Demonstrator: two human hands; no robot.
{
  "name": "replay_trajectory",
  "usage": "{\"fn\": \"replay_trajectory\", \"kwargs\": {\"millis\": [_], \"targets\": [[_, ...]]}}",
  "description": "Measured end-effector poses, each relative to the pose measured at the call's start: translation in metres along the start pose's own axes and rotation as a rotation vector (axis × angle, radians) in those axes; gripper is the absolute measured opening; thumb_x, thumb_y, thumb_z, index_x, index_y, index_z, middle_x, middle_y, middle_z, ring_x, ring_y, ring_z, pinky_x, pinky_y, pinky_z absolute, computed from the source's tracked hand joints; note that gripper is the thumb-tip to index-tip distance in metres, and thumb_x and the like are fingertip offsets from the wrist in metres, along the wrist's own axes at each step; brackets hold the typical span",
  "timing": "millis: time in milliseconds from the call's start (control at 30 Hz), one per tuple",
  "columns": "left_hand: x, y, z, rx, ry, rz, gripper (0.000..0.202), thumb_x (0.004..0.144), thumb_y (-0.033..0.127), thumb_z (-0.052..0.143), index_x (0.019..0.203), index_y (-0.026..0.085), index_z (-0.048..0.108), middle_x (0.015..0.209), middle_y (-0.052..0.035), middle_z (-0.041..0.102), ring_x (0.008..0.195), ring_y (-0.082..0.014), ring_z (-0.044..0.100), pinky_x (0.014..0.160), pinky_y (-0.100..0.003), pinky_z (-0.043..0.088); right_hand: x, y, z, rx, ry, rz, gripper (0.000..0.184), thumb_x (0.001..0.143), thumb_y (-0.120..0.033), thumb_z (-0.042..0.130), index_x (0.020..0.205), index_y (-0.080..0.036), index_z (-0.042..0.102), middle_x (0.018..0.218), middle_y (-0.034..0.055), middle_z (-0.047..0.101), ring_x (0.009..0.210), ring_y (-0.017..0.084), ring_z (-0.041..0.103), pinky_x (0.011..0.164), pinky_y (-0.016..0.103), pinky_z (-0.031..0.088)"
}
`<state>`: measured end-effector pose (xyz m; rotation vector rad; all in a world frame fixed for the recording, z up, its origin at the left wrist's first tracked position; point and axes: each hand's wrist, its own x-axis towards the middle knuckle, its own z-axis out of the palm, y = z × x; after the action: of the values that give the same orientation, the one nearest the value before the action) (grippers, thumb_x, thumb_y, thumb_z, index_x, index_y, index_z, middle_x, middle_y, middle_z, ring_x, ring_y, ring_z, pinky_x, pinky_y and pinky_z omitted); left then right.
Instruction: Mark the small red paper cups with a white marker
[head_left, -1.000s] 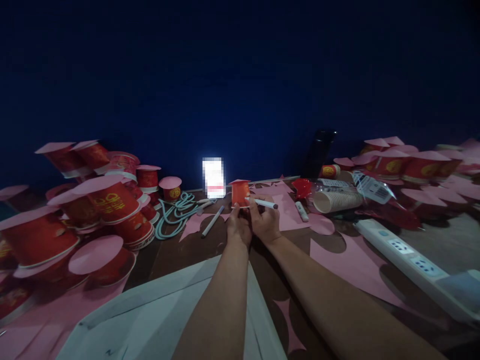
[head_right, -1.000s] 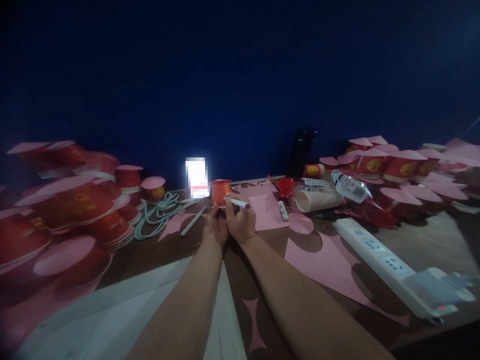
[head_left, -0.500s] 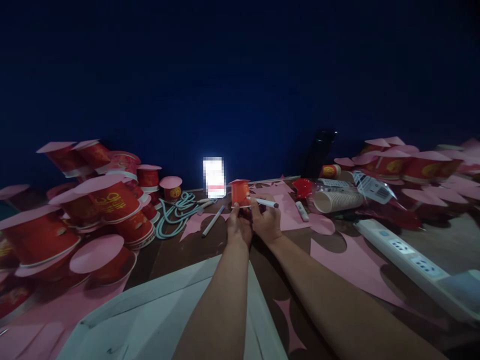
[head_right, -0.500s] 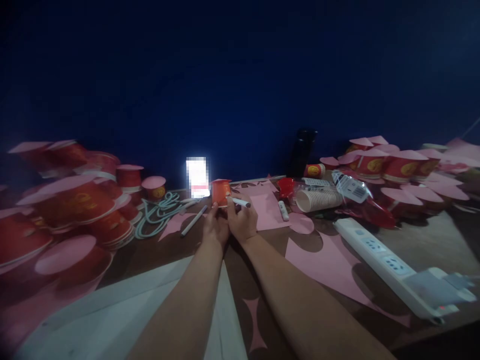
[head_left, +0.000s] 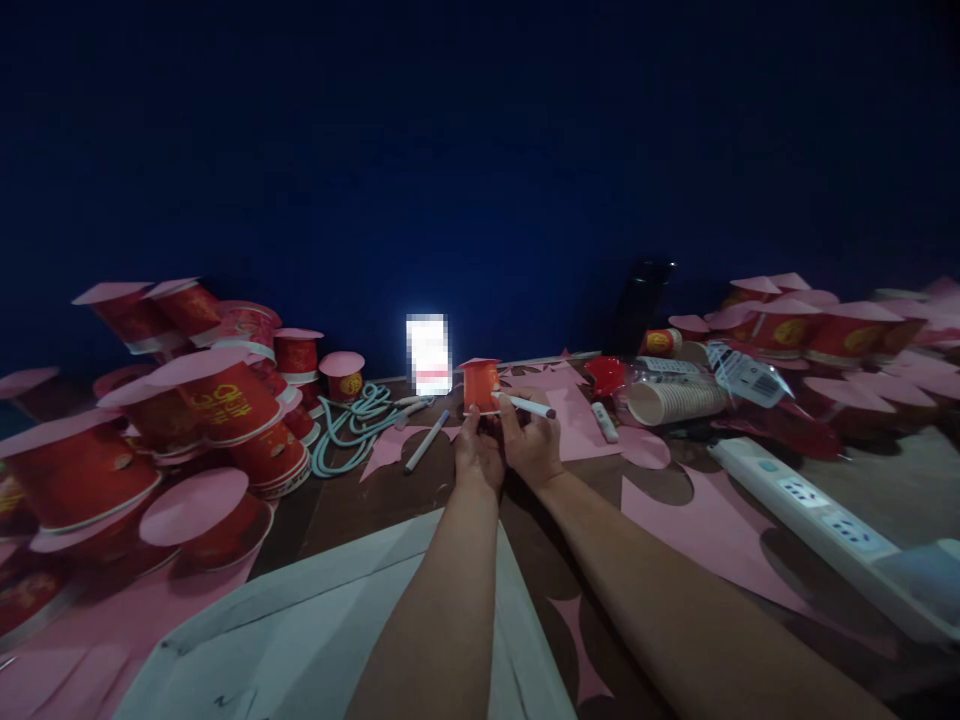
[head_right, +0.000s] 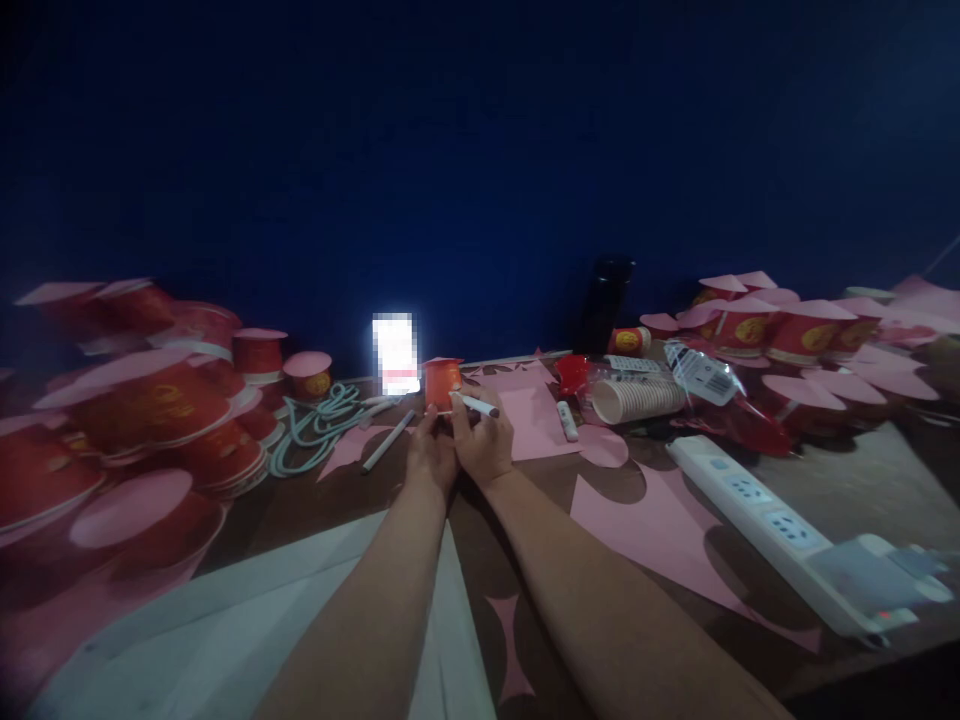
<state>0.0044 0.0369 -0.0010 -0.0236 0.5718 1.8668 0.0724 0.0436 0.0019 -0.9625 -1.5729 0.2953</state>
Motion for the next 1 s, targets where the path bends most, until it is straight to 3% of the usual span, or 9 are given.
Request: {"fn": "replay_trajectory", "kwargs": {"millis": [233, 500, 767, 1000], "targets": [[-0.0043, 0.0035, 0.0037, -0.070, 0.055, -0.053, 0.016, 0.085, 0.013, 0.050, 0.070, 0.014, 0.055, 0.056, 0.0020, 0.053, 0.046, -0.0052, 0.050, 0.052, -0.015, 0.044, 0.0022, -0.0019, -0.0021, -0.019, 0.024, -0.017, 0.023, 0.088, -0.038, 0.050, 0.092, -0.019, 0.063, 0.085, 0.0050, 0.067, 0.077, 0.015, 0.062, 0.072, 0.027, 0.049], [-0.0021, 0.0023, 0.0025, -0.083, 0.036, -0.060, 0.018, 0.087, 0.014, 0.048, 0.071, 0.013, 0.055, 0.056, 0.0014, 0.054, 0.046, -0.0050, 0.051, 0.051, -0.015, 0.044, 0.0021, -0.0040, -0.0030, -0.002, 0.018, -0.027, 0.021, 0.087, -0.036, 0.052, 0.090, -0.018, 0.063, 0.084, 0.0050, 0.066, 0.074, 0.014, 0.062, 0.071, 0.026, 0.049], [0.0005, 0.0011, 0.0004, -0.060, 0.023, -0.054, 0.016, 0.086, 0.017, 0.050, 0.073, 0.013, 0.057, 0.058, 0.0010, 0.056, 0.048, -0.0060, 0.053, 0.056, -0.017, 0.048, 0.0011, -0.0008, -0.0010, -0.018, 0.004, -0.034, 0.022, 0.087, -0.037, 0.051, 0.092, -0.019, 0.062, 0.088, 0.0057, 0.067, 0.080, 0.016, 0.063, 0.073, 0.027, 0.050], [0.0003, 0.0012, 0.0010, -0.032, 0.029, -0.068, 0.017, 0.087, 0.019, 0.049, 0.074, 0.013, 0.059, 0.060, -0.0004, 0.058, 0.051, -0.0079, 0.055, 0.060, -0.019, 0.048, 0.0004, -0.0017, -0.0009, -0.026, -0.004, -0.012, 0.021, 0.087, -0.037, 0.051, 0.089, -0.019, 0.062, 0.079, 0.0043, 0.067, 0.077, 0.016, 0.063, 0.071, 0.028, 0.050]]}}
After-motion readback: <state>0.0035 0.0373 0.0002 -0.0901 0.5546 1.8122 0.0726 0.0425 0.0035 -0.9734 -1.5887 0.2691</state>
